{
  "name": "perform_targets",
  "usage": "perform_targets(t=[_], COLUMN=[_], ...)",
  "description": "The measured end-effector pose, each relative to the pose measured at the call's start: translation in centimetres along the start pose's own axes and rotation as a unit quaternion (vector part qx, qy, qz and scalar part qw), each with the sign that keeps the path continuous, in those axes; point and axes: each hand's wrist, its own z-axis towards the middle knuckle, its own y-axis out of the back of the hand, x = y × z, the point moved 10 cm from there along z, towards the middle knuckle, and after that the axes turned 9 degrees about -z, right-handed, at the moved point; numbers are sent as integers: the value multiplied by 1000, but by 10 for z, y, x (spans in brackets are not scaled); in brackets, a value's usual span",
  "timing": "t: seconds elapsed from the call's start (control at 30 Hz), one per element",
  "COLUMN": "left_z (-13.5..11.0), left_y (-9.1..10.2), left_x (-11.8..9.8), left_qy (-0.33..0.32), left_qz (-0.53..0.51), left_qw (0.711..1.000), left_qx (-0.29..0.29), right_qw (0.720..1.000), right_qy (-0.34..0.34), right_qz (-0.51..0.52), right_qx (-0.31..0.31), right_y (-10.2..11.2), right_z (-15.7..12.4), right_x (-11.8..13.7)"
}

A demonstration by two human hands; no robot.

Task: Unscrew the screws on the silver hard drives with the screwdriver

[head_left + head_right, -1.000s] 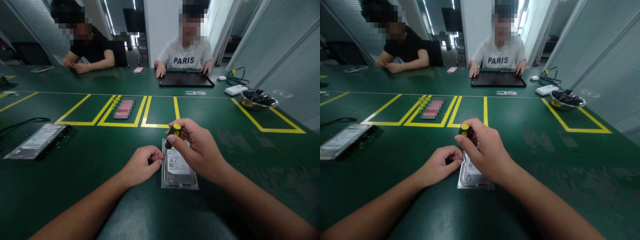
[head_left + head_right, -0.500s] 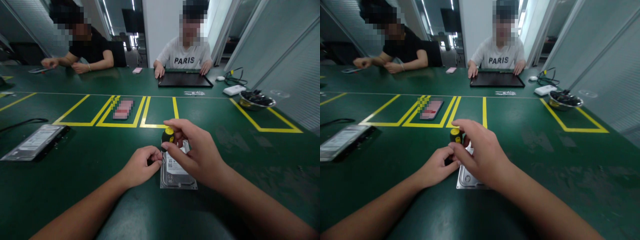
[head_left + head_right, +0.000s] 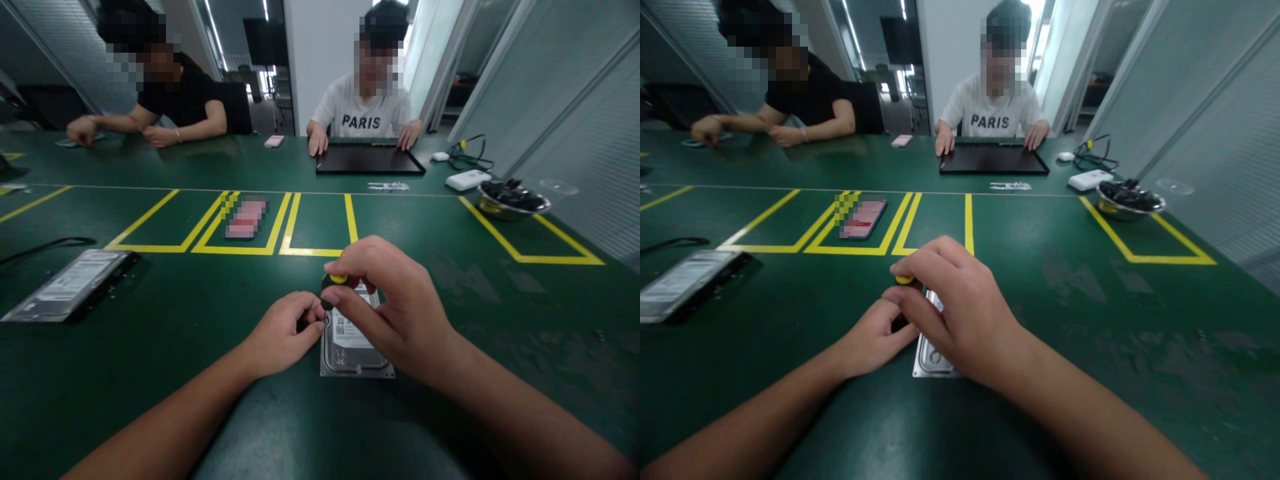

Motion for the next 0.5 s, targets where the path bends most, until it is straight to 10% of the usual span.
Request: perform_targets(t=[0.5], left_z=[0], left_y=[2], left_x=[-6], left_qy=[-12], left_qz=[3], left_qw=[1000], left_qx=[-15], right_qw=[999], right_qy=[7], right_qz=[-21], right_qx=[31], right_y=[0], right_z=[1], right_x=[13])
